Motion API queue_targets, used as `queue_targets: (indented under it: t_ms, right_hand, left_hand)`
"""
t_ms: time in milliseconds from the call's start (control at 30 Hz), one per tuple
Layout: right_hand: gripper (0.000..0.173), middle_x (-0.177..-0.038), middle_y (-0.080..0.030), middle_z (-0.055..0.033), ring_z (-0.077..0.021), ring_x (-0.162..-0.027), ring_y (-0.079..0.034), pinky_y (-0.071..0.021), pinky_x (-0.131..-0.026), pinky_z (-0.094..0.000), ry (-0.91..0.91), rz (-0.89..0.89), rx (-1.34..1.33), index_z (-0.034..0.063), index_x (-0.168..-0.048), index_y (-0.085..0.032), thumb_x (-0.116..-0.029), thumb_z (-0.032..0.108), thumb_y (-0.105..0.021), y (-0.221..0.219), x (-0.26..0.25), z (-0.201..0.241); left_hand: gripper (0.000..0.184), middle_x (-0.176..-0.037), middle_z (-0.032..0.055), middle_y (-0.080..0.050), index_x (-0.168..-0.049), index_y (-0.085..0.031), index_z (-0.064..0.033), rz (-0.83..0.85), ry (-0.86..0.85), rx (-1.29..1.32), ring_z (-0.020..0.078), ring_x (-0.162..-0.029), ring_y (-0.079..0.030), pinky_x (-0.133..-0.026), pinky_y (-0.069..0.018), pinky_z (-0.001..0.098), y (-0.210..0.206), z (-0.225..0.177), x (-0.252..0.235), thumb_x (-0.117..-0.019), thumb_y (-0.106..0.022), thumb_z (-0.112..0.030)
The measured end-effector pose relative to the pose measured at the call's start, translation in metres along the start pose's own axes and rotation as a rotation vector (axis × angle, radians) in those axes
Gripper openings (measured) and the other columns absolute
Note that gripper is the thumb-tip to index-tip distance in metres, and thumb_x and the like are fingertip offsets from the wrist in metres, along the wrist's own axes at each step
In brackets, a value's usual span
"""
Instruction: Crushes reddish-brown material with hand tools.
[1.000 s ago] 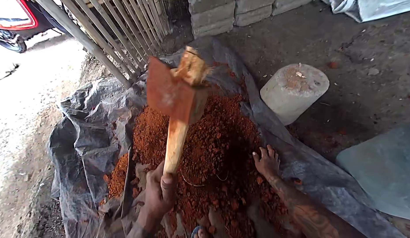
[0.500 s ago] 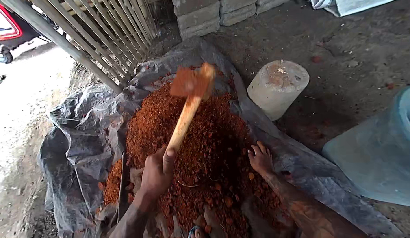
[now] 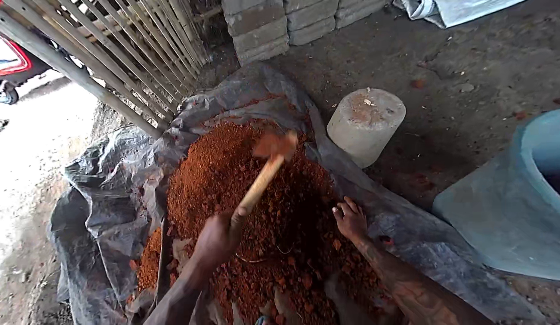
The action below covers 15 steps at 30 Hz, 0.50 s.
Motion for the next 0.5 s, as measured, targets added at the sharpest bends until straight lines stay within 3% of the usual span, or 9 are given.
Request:
queue_targets:
  t_ms: [100, 167, 233, 267, 300, 333, 400, 500]
  right_hand:
    - [0.049, -0.165, -0.036, -0.0119, -0.0375, -0.15, -0.035, -0.0281, -0.121, -0.0585, 0.011, -0.029, 0.03, 0.009, -0.138, -0.062, -0.1069, 0.042, -0.045, -0.011, 0.002, -0.006]
    - [0.048, -0.164, -0.038, -0.0135, -0.038, -0.151, -0.034, -0.0276, -0.12, -0.0592, -0.004, -0.057, 0.015, 0.0071, -0.136, -0.063, -0.1068, 0.041, -0.045, -0.011, 0.0, -0.003]
    - [0.048, -0.163, -0.039, -0.0151, -0.0383, -0.15, -0.035, -0.0272, -0.12, -0.0595, -0.009, -0.065, 0.006, 0.0059, -0.134, -0.065, -0.1066, 0.041, -0.046, -0.011, 0.001, -0.001]
    - [0.048, -0.163, -0.038, -0.015, -0.0382, -0.15, -0.034, -0.0268, -0.121, -0.0591, -0.006, -0.056, 0.007, 0.006, -0.134, -0.064, -0.1067, 0.041, -0.046, -0.011, 0.0, -0.002]
    - [0.048, -0.164, -0.037, -0.0146, -0.038, -0.151, -0.034, -0.0265, -0.121, -0.0588, -0.002, -0.043, 0.007, 0.0063, -0.135, -0.064, -0.1069, 0.041, -0.047, -0.011, 0.0, -0.003]
    - [0.047, -0.164, -0.037, -0.0136, -0.0376, -0.151, -0.034, -0.0265, -0.121, -0.0587, 0.002, -0.03, 0.004, 0.0069, -0.135, -0.064, -0.107, 0.041, -0.046, -0.01, 0.001, -0.005]
    - [0.047, -0.162, -0.04, -0.0119, -0.0365, -0.149, -0.038, -0.0289, -0.12, -0.0581, -0.005, -0.031, -0.019, 0.0073, -0.135, -0.064, -0.1073, 0.04, -0.046, -0.004, -0.003, -0.005]
    - [0.054, -0.155, -0.048, -0.0176, -0.0412, -0.143, -0.043, -0.0334, -0.116, -0.0612, -0.102, -0.063, -0.078, 0.0066, -0.145, -0.056, -0.1066, 0.043, -0.046, 0.005, -0.005, 0.009]
  left_hand:
    - [0.072, -0.054, -0.0085, -0.046, -0.077, -0.056, -0.0169, -0.372, -0.355, 0.251, 0.0031, -0.043, -0.045, -0.039, -0.0404, 0.0256, 0.018, -0.013, 0.014, -0.0989, -0.024, -0.077]
    - [0.079, -0.053, -0.0052, -0.047, -0.08, -0.057, -0.0112, -0.486, -0.428, 0.261, 0.0044, -0.042, -0.045, -0.038, -0.0405, 0.0264, -0.002, 0.008, 0.011, -0.0971, -0.02, -0.079]
    - [0.088, -0.056, 0.0047, -0.054, -0.087, -0.064, -0.0023, -0.415, -0.23, 0.024, 0.0159, -0.046, -0.055, -0.044, -0.049, 0.0377, -0.049, 0.06, 0.006, -0.0996, -0.017, -0.076]
    - [0.084, -0.066, 0.0129, -0.063, -0.096, -0.068, 0.0002, -0.226, -0.016, -0.082, 0.0268, -0.058, -0.065, -0.056, -0.0551, 0.0486, -0.075, 0.085, 0.007, -0.1021, -0.021, -0.069]
    - [0.079, -0.085, 0.0201, -0.068, -0.105, -0.068, 0.0009, 0.03, 0.241, -0.114, 0.0358, -0.08, -0.07, -0.074, -0.0564, 0.0571, -0.098, 0.104, 0.006, -0.1051, -0.023, -0.064]
    - [0.078, -0.093, 0.0225, -0.068, -0.104, -0.067, 0.0015, 0.177, 0.424, -0.095, 0.0384, -0.089, -0.069, -0.081, -0.0541, 0.0597, -0.115, 0.119, 0.005, -0.1063, -0.024, -0.063]
    - [0.079, -0.087, 0.0198, -0.067, -0.096, -0.067, -0.0002, 0.213, 0.529, -0.022, 0.0362, -0.083, -0.067, -0.077, -0.0536, 0.0578, -0.115, 0.12, 0.007, -0.1068, -0.02, -0.062]
    - [0.074, -0.068, 0.009, -0.059, -0.086, -0.066, -0.006, 0.039, 0.367, 0.117, 0.0262, -0.062, -0.059, -0.06, -0.0502, 0.0502, -0.066, 0.097, 0.022, -0.1071, -0.02, -0.06]
Point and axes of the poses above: each hand's wrist, its own x-axis away from the middle knuckle, its own y-axis out of the back of the hand, z = x × y, the point moved 4 cm from there along -x, towards the middle knuckle
